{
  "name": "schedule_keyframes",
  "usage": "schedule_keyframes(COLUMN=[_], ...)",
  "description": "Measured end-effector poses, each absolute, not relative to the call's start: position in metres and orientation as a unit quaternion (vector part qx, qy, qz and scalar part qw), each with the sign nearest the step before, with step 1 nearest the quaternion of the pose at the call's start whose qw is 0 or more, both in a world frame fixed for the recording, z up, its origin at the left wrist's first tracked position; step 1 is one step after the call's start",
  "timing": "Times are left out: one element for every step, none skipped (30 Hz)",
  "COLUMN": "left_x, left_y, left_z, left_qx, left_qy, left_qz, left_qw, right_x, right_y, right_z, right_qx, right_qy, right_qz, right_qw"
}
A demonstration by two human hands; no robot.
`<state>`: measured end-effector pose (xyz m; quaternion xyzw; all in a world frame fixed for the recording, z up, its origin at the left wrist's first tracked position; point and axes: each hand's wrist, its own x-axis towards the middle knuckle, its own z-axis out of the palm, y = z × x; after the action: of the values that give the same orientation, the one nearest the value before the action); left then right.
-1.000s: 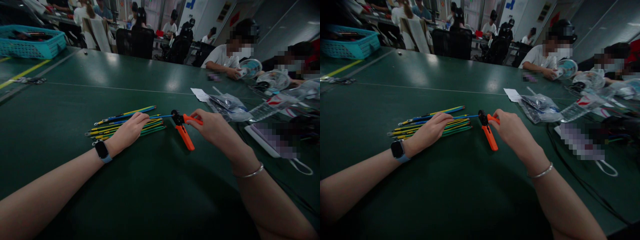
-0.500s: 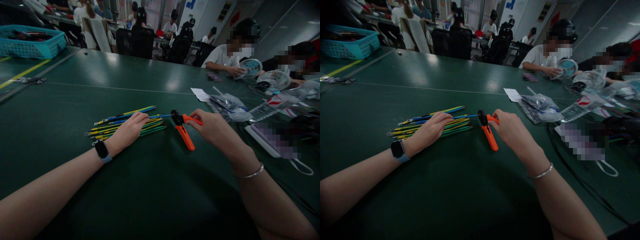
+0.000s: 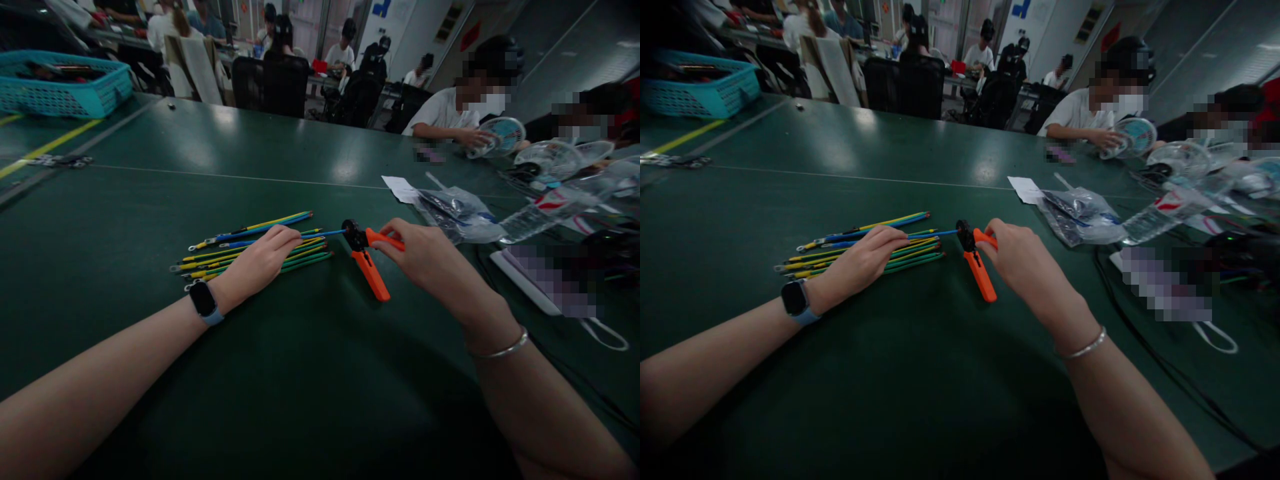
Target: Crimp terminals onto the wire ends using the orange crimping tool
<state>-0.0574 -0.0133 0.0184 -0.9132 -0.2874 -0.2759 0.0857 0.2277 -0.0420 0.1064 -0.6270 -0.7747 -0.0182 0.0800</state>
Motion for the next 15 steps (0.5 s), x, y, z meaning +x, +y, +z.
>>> schedule_keyframes(left_x=[-0.0573, -0.0572, -0.0572, -0.0572, -0.0572, -0.0573, -0.0575, -0.0576, -0.0578, -0.0580, -0.0582, -0.0584, -0.0584, -0.0584, -0.0582], left_y=[-0.0132, -0.0130, -0.0129, -0.0127, -0.0125, -0.0123, -0.0120, -0.0118, -0.0116, -0.0114, -0.0112, -0.0111, -0.0111, -0.0112, -0.0113], left_z=[0.0182, 0.0179, 0.0175, 0.0170, 0.0165, 0.0160, 0.0154, 0.0149, 0.0144, 0.0140, 0.0136, 0.0135, 0.0135, 0.0137, 0.0141], left_qx=[-0.912, -0.912, -0.910, -0.909, -0.909, -0.908, -0.908, -0.908, -0.908, -0.908, -0.908, -0.909, -0.910, -0.911, -0.912], left_qy=[-0.291, -0.296, -0.302, -0.307, -0.310, -0.312, -0.313, -0.313, -0.312, -0.311, -0.310, -0.310, -0.309, -0.308, -0.308], left_qz=[-0.275, -0.274, -0.273, -0.271, -0.270, -0.269, -0.269, -0.269, -0.271, -0.273, -0.273, -0.272, -0.270, -0.266, -0.263], left_qw=[0.083, 0.079, 0.076, 0.073, 0.072, 0.071, 0.070, 0.068, 0.065, 0.063, 0.061, 0.061, 0.063, 0.067, 0.070], right_x=[0.2278, 0.2276, 0.2271, 0.2262, 0.2251, 0.2239, 0.2228, 0.2219, 0.2212, 0.2209, 0.2207, 0.2207, 0.2206, 0.2205, 0.2201], right_y=[-0.0422, -0.0424, -0.0426, -0.0429, -0.0433, -0.0438, -0.0442, -0.0446, -0.0449, -0.0450, -0.0452, -0.0455, -0.0460, -0.0471, -0.0489], right_z=[0.1056, 0.1049, 0.1042, 0.1038, 0.1035, 0.1036, 0.1039, 0.1045, 0.1052, 0.1059, 0.1064, 0.1063, 0.1054, 0.1033, 0.1000], right_qx=[-0.624, -0.622, -0.620, -0.620, -0.620, -0.621, -0.622, -0.622, -0.623, -0.625, -0.625, -0.624, -0.623, -0.623, -0.626], right_qy=[-0.777, -0.778, -0.779, -0.780, -0.780, -0.779, -0.779, -0.778, -0.778, -0.777, -0.777, -0.777, -0.778, -0.777, -0.773], right_qz=[-0.021, -0.024, -0.027, -0.030, -0.033, -0.034, -0.035, -0.036, -0.035, -0.034, -0.034, -0.036, -0.038, -0.041, -0.046], right_qw=[0.082, 0.084, 0.084, 0.083, 0.079, 0.077, 0.075, 0.074, 0.073, 0.072, 0.072, 0.074, 0.077, 0.084, 0.096])
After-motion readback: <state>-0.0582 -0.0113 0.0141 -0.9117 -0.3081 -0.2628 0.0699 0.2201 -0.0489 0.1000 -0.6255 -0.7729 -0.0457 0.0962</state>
